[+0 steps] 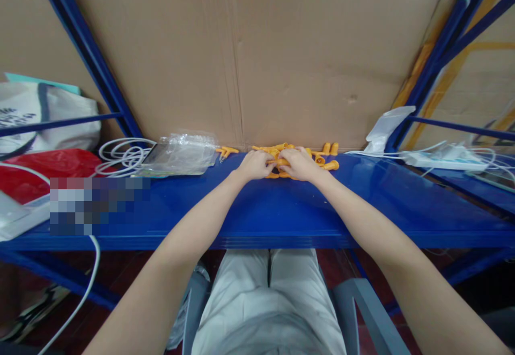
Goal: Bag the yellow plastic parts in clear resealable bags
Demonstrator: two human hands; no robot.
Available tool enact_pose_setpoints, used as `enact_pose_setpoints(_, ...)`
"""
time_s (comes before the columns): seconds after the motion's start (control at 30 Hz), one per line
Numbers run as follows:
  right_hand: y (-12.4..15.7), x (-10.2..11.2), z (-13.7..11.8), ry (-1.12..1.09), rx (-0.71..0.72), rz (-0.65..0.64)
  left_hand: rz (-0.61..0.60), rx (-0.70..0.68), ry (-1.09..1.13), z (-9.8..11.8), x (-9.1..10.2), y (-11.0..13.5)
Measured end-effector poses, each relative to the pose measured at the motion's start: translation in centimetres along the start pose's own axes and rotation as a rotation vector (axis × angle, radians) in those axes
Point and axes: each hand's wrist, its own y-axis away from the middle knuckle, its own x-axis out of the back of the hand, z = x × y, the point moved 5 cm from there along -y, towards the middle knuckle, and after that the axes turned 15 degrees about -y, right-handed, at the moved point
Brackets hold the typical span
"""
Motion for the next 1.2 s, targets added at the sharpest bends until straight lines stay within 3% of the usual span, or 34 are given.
enact_pose_setpoints(0.43,0.0,0.1,0.0,0.014,-0.052,-0.014,-0.017,0.071,0.110,-0.4,-0.7,-0.2)
enact_pose_setpoints(0.7,0.1,0.3,-0.2,0.063,0.005,0.019,-0.028,0.100,0.507,-1.1,-1.7,-0.9)
enact_pose_setpoints(1.2,0.1,0.6,-0.6,0.123,0.040,0.024,-0.294,0.277,0.950,-1.4,-2.3,-0.2)
